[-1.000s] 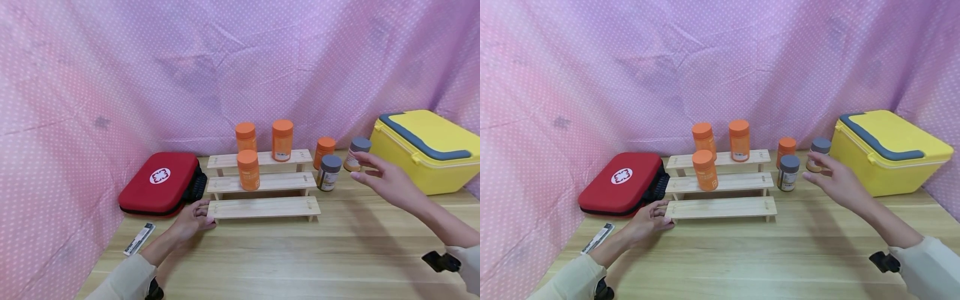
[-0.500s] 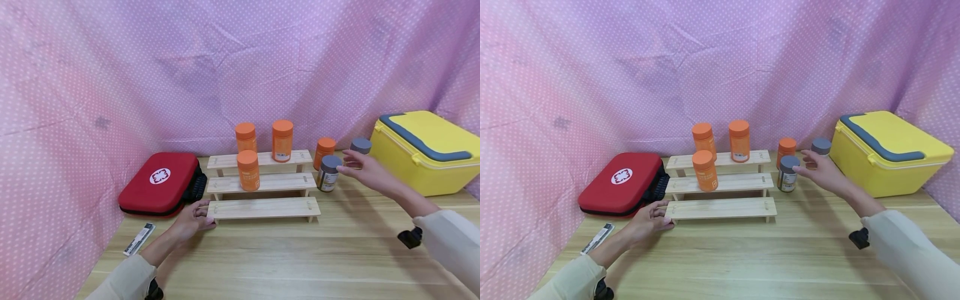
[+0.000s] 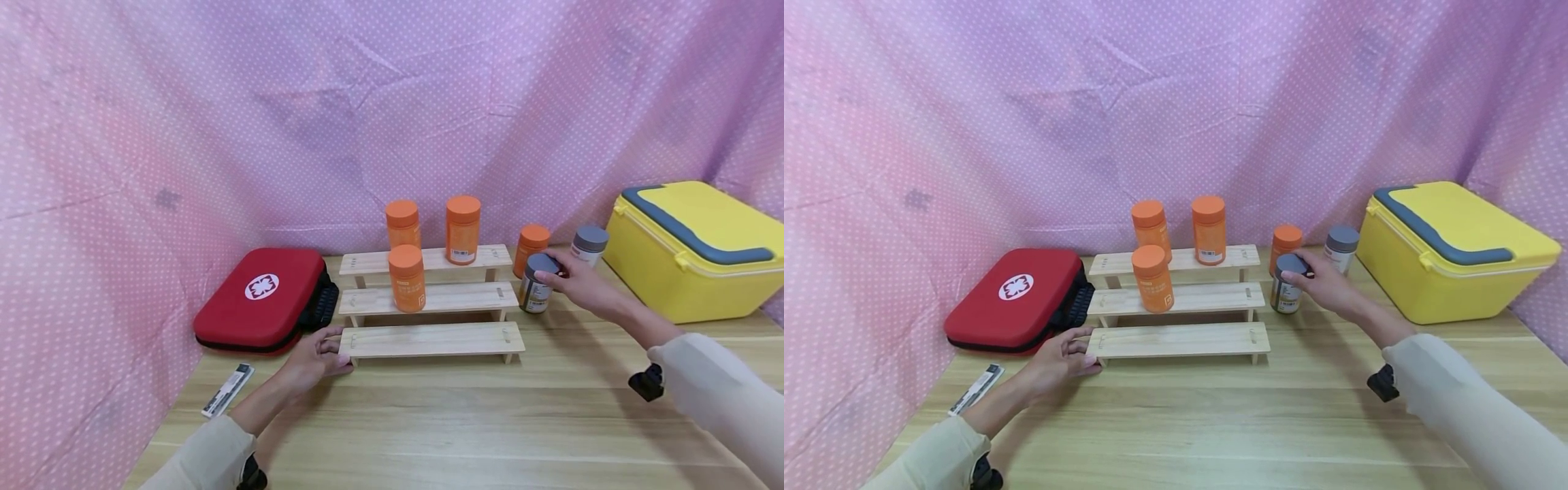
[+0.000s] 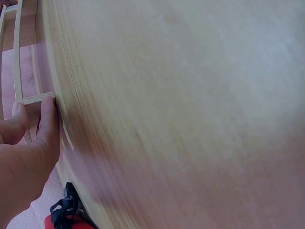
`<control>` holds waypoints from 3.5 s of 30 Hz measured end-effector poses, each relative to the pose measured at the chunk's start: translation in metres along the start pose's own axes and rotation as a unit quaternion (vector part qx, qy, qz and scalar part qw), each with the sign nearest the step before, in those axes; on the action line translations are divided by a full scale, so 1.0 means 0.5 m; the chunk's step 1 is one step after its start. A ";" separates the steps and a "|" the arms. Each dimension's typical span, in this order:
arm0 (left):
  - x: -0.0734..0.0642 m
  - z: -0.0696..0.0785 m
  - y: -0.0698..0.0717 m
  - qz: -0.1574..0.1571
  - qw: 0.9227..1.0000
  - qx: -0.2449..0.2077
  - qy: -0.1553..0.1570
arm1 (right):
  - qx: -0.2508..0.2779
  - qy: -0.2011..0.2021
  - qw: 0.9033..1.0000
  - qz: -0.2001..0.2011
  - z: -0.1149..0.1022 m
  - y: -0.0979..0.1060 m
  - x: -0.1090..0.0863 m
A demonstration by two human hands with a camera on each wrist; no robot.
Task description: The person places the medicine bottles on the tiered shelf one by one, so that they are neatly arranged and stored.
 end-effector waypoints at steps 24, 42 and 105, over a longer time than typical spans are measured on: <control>0.003 0.005 -0.002 0.003 1.000 -0.004 -0.002 | -0.073 0.058 0.993 0.078 -0.026 0.038 -0.076; 0.002 -0.001 -0.002 0.014 1.000 -0.001 -0.001 | -0.082 0.064 0.991 0.087 -0.098 0.083 -0.148; 0.002 -0.003 -0.001 0.012 1.000 0.000 0.002 | -0.001 0.048 0.998 -0.027 -0.217 -0.041 0.004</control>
Point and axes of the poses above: each hand's wrist, its own x-axis towards the middle knuckle, its own y-axis out of the back of the hand, z = x × y, the point moved 1 cm from there along x, towards the middle knuckle, and after that the axes turned 3 degrees about y, right-handed, at the moved point
